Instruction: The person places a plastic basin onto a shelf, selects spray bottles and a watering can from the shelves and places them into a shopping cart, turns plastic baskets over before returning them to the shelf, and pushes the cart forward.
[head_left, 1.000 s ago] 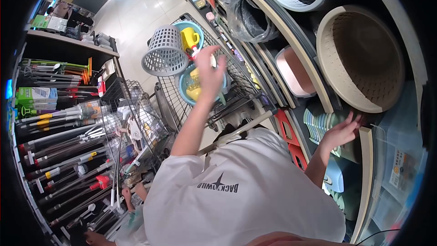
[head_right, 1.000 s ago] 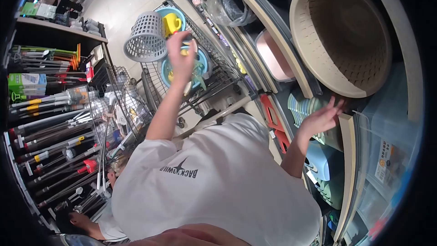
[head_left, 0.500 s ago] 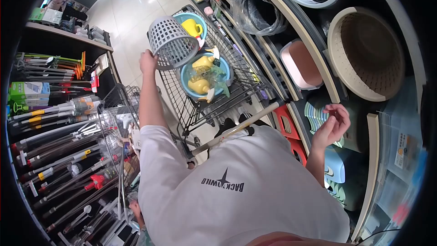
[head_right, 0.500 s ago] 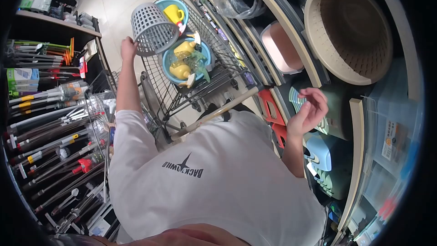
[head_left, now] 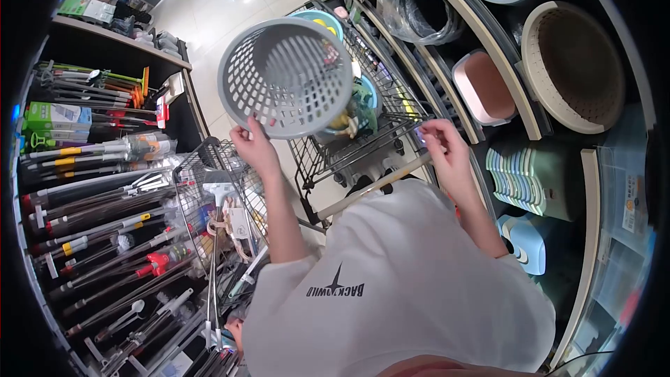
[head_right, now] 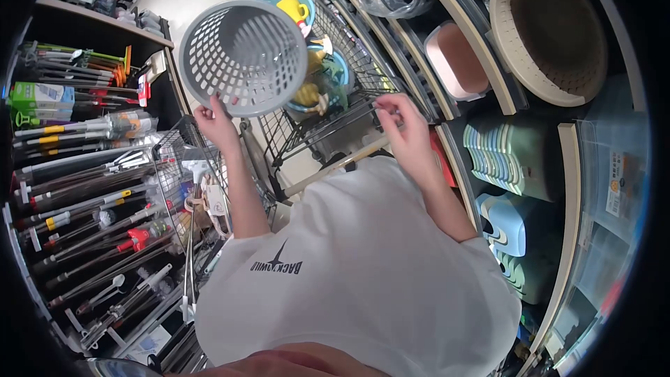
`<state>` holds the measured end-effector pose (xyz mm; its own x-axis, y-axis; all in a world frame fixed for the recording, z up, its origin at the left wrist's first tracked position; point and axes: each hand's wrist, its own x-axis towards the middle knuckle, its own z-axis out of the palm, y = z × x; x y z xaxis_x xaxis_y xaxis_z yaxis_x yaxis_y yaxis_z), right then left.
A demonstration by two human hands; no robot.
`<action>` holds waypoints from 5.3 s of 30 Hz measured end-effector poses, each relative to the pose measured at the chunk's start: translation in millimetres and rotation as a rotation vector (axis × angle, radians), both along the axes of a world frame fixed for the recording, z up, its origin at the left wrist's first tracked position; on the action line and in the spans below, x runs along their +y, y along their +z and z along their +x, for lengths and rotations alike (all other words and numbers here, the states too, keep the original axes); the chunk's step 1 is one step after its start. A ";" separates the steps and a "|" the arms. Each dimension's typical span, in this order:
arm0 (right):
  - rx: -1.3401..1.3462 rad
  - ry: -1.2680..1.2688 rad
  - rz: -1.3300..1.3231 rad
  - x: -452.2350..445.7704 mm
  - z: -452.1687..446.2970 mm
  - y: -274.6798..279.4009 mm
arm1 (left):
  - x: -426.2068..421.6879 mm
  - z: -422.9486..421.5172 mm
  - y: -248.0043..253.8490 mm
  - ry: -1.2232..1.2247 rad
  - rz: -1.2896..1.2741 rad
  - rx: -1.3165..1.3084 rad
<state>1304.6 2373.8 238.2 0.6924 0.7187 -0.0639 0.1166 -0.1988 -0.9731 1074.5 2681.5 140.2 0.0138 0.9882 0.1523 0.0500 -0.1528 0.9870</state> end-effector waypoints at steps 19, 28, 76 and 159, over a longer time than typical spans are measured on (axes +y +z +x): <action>0.294 -0.025 0.021 11.0 -16.0 -76.5 | -150.9 -48.0 20.4 -0.278 -0.077 -0.187; 0.838 -0.177 0.249 49.2 39.6 -87.6 | -74.1 -3.6 47.8 -0.493 -0.064 -0.180; 0.820 -0.110 0.492 128.4 120.1 2.0 | -7.5 138.0 177.4 -0.806 0.156 -0.139; 0.621 -0.330 0.531 138.1 138.4 -78.1 | 90.2 105.0 74.0 -0.207 0.042 0.250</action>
